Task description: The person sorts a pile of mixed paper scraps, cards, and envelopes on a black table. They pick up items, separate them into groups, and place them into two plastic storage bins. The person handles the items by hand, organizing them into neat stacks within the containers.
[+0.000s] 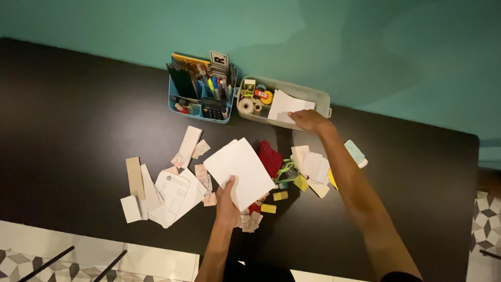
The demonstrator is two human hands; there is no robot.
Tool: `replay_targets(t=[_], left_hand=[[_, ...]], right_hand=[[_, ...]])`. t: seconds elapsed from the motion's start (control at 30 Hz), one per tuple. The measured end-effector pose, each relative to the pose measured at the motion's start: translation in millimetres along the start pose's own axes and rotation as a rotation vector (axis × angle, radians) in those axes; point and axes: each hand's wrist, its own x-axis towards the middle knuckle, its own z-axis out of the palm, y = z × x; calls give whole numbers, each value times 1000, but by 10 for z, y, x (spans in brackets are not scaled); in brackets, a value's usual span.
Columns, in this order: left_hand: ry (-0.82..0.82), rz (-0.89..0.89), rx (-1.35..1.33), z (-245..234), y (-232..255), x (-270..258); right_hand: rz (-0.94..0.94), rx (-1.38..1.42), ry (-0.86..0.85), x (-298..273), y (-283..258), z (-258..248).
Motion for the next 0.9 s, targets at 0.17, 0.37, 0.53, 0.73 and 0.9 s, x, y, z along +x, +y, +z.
replay_targets(t=[0.17, 0.37, 0.53, 0.73, 0.9], left_hand=[[14, -46, -82, 17, 16, 6], [12, 19, 61, 165, 39, 45], [-15, 15, 112, 234, 22, 55], [-9, -5, -68, 156, -6, 107], [-45, -21, -168, 6, -42, 148]], right_hand=[[-358, 282, 514, -369, -101, -4], [-329, 589, 245, -1176, -728, 139], [-318, 607, -58, -1581, -961, 327], [-318, 824, 189, -1303, -455, 261], [-313, 771, 717, -975, 69, -286]])
